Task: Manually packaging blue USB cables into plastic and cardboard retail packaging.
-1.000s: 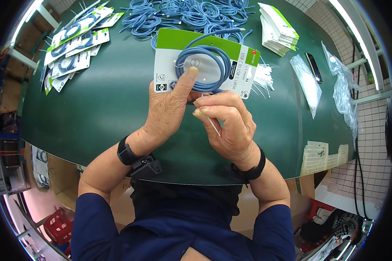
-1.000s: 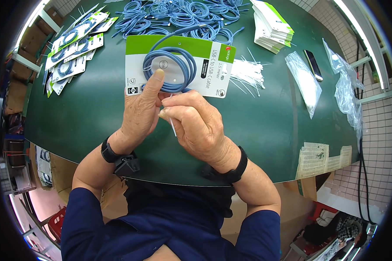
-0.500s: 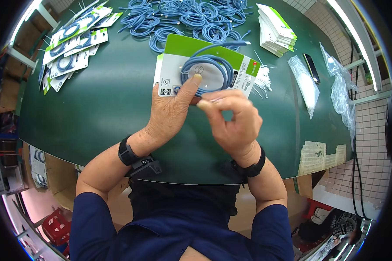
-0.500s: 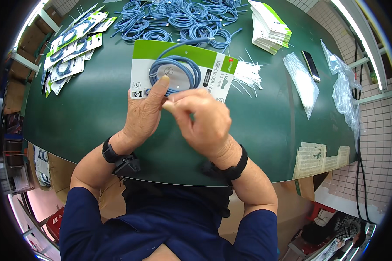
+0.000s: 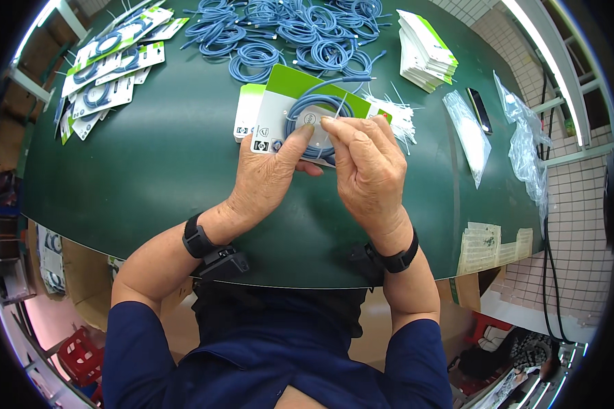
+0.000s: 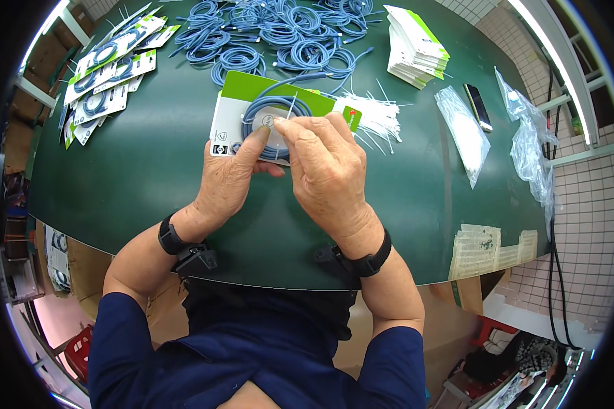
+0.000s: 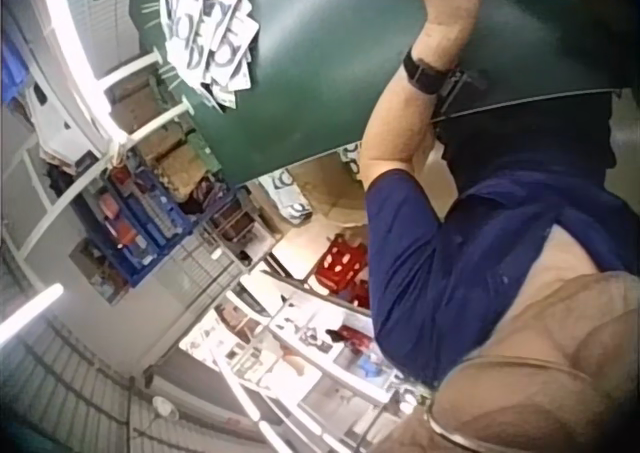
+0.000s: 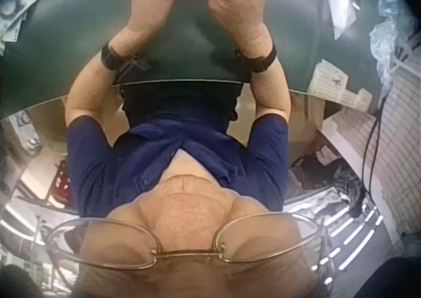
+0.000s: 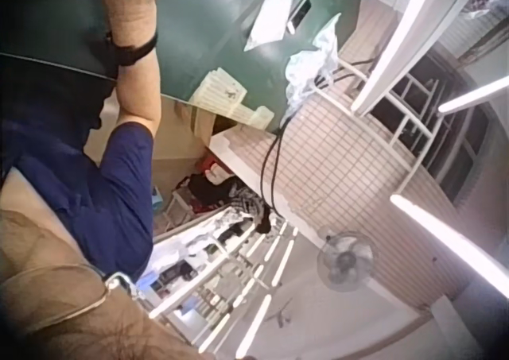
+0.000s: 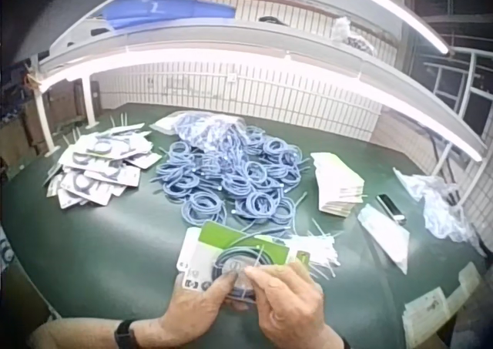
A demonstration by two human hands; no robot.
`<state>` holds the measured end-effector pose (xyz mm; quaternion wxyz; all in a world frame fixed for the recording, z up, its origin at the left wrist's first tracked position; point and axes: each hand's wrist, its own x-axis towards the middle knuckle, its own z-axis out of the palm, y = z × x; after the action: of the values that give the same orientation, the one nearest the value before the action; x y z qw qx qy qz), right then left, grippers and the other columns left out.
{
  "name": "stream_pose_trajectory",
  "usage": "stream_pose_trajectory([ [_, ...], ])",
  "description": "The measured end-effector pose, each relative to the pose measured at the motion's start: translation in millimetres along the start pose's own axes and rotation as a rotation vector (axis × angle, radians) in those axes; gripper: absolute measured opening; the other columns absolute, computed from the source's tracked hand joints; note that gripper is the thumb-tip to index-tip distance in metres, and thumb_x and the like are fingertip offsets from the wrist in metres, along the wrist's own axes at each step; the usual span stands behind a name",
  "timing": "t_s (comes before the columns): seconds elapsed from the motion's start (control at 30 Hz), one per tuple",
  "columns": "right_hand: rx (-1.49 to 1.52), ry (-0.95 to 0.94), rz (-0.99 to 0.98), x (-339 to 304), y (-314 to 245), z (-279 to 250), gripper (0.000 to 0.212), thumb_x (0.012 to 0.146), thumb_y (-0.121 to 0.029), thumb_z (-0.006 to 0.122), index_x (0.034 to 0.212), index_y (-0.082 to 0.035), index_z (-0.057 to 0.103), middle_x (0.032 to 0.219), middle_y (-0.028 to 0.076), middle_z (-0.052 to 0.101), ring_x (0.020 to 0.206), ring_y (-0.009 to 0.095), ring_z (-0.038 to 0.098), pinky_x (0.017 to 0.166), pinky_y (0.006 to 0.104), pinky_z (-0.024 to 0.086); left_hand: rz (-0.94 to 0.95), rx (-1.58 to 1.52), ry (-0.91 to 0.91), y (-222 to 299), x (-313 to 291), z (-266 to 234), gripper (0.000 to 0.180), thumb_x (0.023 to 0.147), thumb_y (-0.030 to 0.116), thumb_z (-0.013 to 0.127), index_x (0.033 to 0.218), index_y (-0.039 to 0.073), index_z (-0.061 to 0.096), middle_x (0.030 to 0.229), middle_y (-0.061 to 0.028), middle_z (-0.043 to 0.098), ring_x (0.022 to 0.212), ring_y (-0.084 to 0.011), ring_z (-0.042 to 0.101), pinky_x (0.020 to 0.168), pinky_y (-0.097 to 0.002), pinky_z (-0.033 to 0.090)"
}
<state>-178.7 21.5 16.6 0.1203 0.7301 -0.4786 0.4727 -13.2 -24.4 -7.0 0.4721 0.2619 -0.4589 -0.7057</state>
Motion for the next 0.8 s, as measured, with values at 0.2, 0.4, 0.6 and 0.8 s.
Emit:
stream_pose_trajectory([
  [0.2,-0.053,-0.009,-0.087,-2,2,-3,0.035,0.078,0.009,0.083,0.111,-0.004,0.079,0.095,0.010,0.074,0.078,0.026,0.064,0.065,0.0340,0.053,-0.028,-0.008,-0.011,-2,2,-3,0.029,0.106,0.016,0.068,0.130,-0.001,0.063,0.112,-0.0098,0.072,0.089,-0.0158,0.073,0.064,-0.0293,0.065],
  [0.4,0.049,-0.056,-0.186,-2,-5,-16,0.047,0.070,0.010,0.085,0.113,-0.008,0.080,0.094,0.006,0.072,0.078,0.022,0.065,0.064,0.0325,0.054,0.007,-0.025,-0.001,7,-2,2,0.028,0.106,0.014,0.069,0.129,-0.001,0.063,0.112,-0.0088,0.072,0.089,-0.0141,0.072,0.066,-0.0287,0.064],
  [0.6,0.024,-0.017,-0.230,-7,-12,-17,0.043,0.070,0.007,0.085,0.110,-0.009,0.080,0.102,0.004,0.075,0.079,0.020,0.065,0.064,0.0312,0.053,0.042,-0.029,0.000,8,-4,-1,0.027,0.105,0.011,0.069,0.129,-0.001,0.063,0.113,-0.0080,0.072,0.089,-0.0127,0.072,0.067,-0.0287,0.064],
  [0.8,-0.062,0.034,-0.253,-8,-11,-19,0.041,0.071,0.003,0.086,0.109,-0.012,0.081,0.109,0.002,0.078,0.077,0.017,0.064,0.064,0.0307,0.048,0.048,-0.118,0.014,14,-4,2,0.025,0.105,0.010,0.069,0.127,-0.001,0.064,0.109,-0.0072,0.073,0.086,-0.0123,0.072,0.066,-0.0286,0.063],
])
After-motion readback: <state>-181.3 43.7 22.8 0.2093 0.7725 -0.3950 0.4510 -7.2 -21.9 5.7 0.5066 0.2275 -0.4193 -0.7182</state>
